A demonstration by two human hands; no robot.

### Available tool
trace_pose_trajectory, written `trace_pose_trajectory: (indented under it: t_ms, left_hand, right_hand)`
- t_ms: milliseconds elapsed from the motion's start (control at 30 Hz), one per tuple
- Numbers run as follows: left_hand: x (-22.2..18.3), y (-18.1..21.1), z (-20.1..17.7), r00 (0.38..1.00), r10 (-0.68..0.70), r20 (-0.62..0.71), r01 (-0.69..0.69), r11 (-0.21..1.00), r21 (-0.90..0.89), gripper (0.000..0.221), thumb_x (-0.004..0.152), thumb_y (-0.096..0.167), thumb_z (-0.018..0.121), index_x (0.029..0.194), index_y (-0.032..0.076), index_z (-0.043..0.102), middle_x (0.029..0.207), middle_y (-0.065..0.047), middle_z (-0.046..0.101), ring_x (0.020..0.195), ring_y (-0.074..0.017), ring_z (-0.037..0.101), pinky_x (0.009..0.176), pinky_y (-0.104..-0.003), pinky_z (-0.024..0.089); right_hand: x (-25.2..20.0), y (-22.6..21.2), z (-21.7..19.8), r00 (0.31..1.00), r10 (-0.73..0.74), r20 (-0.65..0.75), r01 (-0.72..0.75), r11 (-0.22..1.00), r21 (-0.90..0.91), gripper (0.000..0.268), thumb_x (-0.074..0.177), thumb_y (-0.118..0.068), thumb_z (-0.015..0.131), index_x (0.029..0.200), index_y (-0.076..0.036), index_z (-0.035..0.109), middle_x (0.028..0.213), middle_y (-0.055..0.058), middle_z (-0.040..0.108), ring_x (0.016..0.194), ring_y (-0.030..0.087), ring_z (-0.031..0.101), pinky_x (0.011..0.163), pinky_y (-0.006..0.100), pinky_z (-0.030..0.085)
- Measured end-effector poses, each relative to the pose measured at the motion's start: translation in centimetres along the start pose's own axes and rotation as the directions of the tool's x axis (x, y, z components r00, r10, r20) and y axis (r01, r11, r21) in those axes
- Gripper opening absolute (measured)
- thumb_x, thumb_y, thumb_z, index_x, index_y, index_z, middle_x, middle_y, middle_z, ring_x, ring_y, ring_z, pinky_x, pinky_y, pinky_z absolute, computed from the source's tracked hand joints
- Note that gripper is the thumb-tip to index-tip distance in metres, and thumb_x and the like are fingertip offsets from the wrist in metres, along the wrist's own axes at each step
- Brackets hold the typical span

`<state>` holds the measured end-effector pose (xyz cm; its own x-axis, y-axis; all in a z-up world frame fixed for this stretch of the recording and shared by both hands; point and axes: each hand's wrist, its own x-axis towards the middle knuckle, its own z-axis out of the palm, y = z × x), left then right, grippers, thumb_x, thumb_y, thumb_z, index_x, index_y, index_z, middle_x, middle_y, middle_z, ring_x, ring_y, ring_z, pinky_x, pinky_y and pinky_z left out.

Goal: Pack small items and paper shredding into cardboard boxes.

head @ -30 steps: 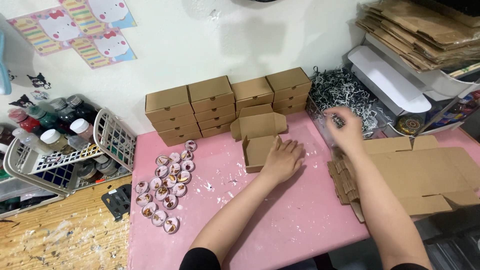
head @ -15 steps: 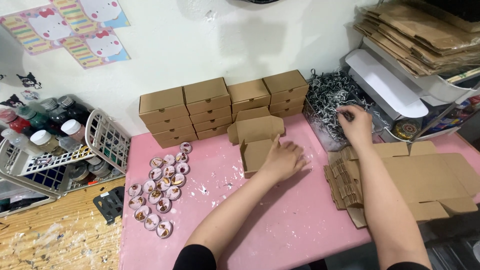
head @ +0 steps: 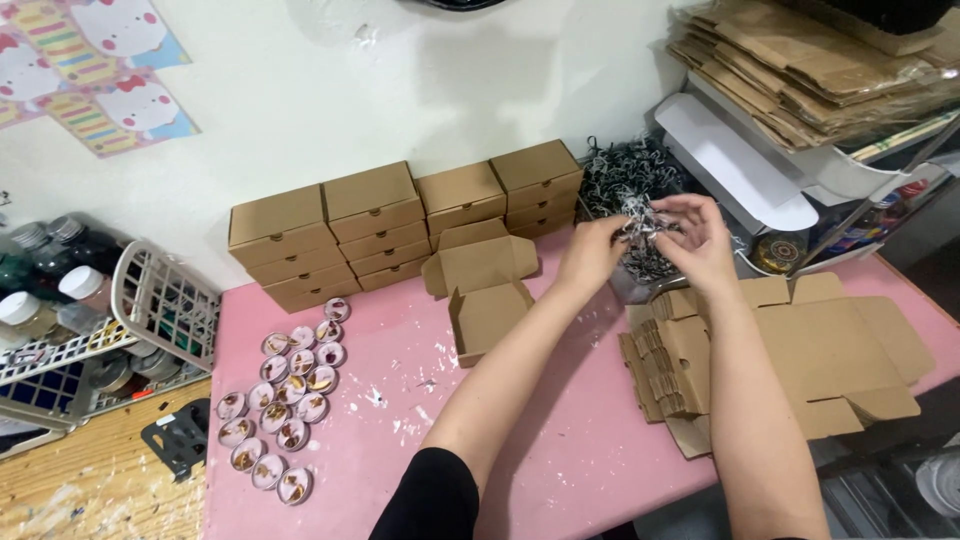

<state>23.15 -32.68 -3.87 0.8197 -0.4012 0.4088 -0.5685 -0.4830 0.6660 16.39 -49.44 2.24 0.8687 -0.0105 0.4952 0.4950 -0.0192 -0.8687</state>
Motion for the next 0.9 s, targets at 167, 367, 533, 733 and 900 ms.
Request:
trace_pose_trajectory:
  t_ms: [167, 367, 533, 733, 900]
  left_hand:
    - [-0.8, 4.8, -4.6, 0.997, -0.05, -0.057, 0.031, 0.957, -0.289, 0.035, 0.089, 0.01, 0.074, 0.121, 0.007, 0.063, 0.104, -0.017, 0.074, 0.095, -0.0317, 0.074, 0.083, -0.042, 0.056]
    - [-1.2, 3.2, -4.4, 0.985, 0.007, -0.171, -0.061, 0.948, -0.312, 0.028, 0.085, 0.009, 0.077, 0.111, 0.004, 0.068, 0.096, -0.013, 0.074, 0.088, -0.0289, 0.073, 0.078, -0.039, 0.056]
    - [-1.6, 2.2, -5.1, 0.988, -0.147, -0.046, 0.115, 0.904, -0.412, 0.023, 0.089, 0.009, 0.072, 0.112, 0.009, 0.076, 0.094, -0.005, 0.078, 0.076, -0.0163, 0.072, 0.073, -0.036, 0.057]
    - [-2.6, -1.4, -5.9, 0.987, -0.157, -0.016, 0.102, 0.71, -0.697, 0.016, 0.098, 0.008, 0.068, 0.112, 0.004, 0.073, 0.094, -0.002, 0.075, 0.08, -0.0075, 0.069, 0.074, -0.027, 0.06]
    - [-6.3, -0.1, -12.3, 0.972, -0.234, 0.009, 0.188, 0.755, -0.628, 0.02, 0.104, 0.005, 0.059, 0.122, 0.003, 0.068, 0.097, -0.005, 0.073, 0.087, -0.0107, 0.065, 0.073, -0.025, 0.052]
  right_hand:
    - [-0.5, 4.9, -1.7, 0.996, 0.087, 0.019, -0.084, 0.991, -0.103, 0.043, 0.088, 0.008, 0.069, 0.127, -0.005, 0.056, 0.138, 0.012, 0.061, 0.126, 0.021, 0.063, 0.108, 0.037, 0.056]
    - [-0.8, 0.2, 0.9, 0.998, 0.016, 0.056, 0.004, 0.938, -0.346, 0.043, 0.089, -0.002, 0.072, 0.13, -0.012, 0.066, 0.144, 0.01, 0.062, 0.132, 0.024, 0.061, 0.111, 0.042, 0.053]
    - [-0.6, 0.6, 1.7, 0.982, 0.178, 0.064, -0.12, 0.848, -0.517, 0.066, 0.079, -0.011, 0.078, 0.141, -0.016, 0.056, 0.14, 0.006, 0.059, 0.132, 0.026, 0.052, 0.11, 0.046, 0.042]
    - [-1.0, 5.9, -1.5, 0.984, 0.162, 0.073, -0.018, 0.5, -0.866, 0.031, 0.095, -0.022, 0.068, 0.121, -0.006, 0.072, 0.131, 0.015, 0.068, 0.124, 0.036, 0.061, 0.108, 0.048, 0.049]
    - [-1.1, 5.7, -1.5, 0.995, 0.053, -0.086, -0.101, 0.408, -0.907, 0.033, 0.099, -0.022, 0.063, 0.124, -0.002, 0.07, 0.127, 0.023, 0.066, 0.116, 0.043, 0.062, 0.1, 0.051, 0.05]
